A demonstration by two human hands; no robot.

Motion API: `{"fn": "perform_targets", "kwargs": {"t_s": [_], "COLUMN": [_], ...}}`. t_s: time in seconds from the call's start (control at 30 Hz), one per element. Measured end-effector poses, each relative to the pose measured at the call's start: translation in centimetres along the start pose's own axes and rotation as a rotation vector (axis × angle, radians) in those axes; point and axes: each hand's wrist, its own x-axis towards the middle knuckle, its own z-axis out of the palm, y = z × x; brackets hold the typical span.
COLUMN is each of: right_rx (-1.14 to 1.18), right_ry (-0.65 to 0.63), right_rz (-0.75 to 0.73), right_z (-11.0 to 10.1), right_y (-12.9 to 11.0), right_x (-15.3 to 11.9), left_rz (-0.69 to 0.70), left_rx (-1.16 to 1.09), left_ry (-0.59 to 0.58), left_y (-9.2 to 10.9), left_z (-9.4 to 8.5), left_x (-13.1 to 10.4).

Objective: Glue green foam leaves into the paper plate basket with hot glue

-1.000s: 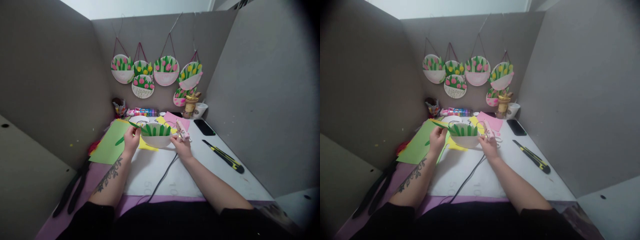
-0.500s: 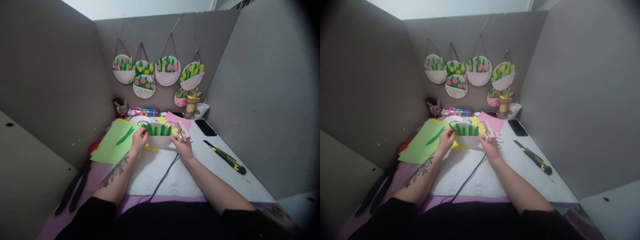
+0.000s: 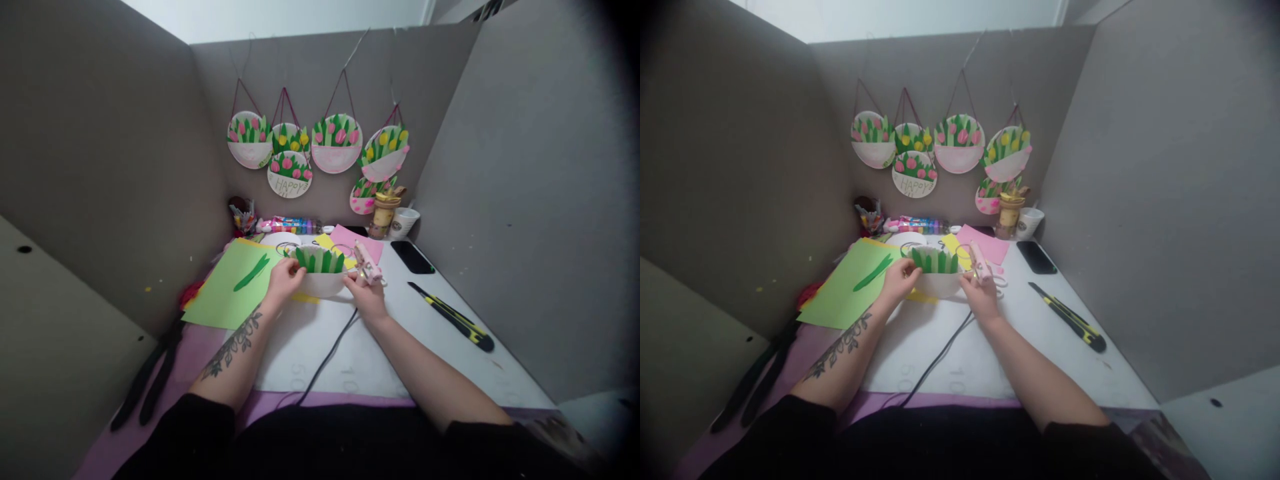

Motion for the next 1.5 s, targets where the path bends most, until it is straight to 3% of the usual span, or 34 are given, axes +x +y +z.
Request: {"fn": "perform_targets", "kwargs": {"t_s": [0.17, 0.37, 0.6, 1.23, 1.5], "right_rx": [0.005, 0.003, 0.035, 0.076, 0.067], "right_ry": [-0.001, -0.023, -0.015, -0.032, -0.041], "right_rz": [-0.004, -0.002, -0.005, 0.007, 0.004], "right_z": [0.0, -0.1, 0.0, 0.0, -0.2], "right_y": [0.3, -0.2, 0.4, -0.6, -1.1], "right_x": [0.0, -0.1, -0.1, -0.3, -0.5], "left_rz": [0.0, 0.006, -0.082, -0.105, -0.152], "left_rx": [-0.02, 0.108, 0.287, 0.275, 0.33], "left_ry": [0.058, -0.022, -0.108, -0.083, -0.132], "left_y": [0.2, 0.0, 0.3, 0.3, 0.7], "left_z": [0.1, 0.2, 0.3, 0.3, 0.0], "left_x": [0.1, -0.1, -0.2, 0.1, 0.3]}}
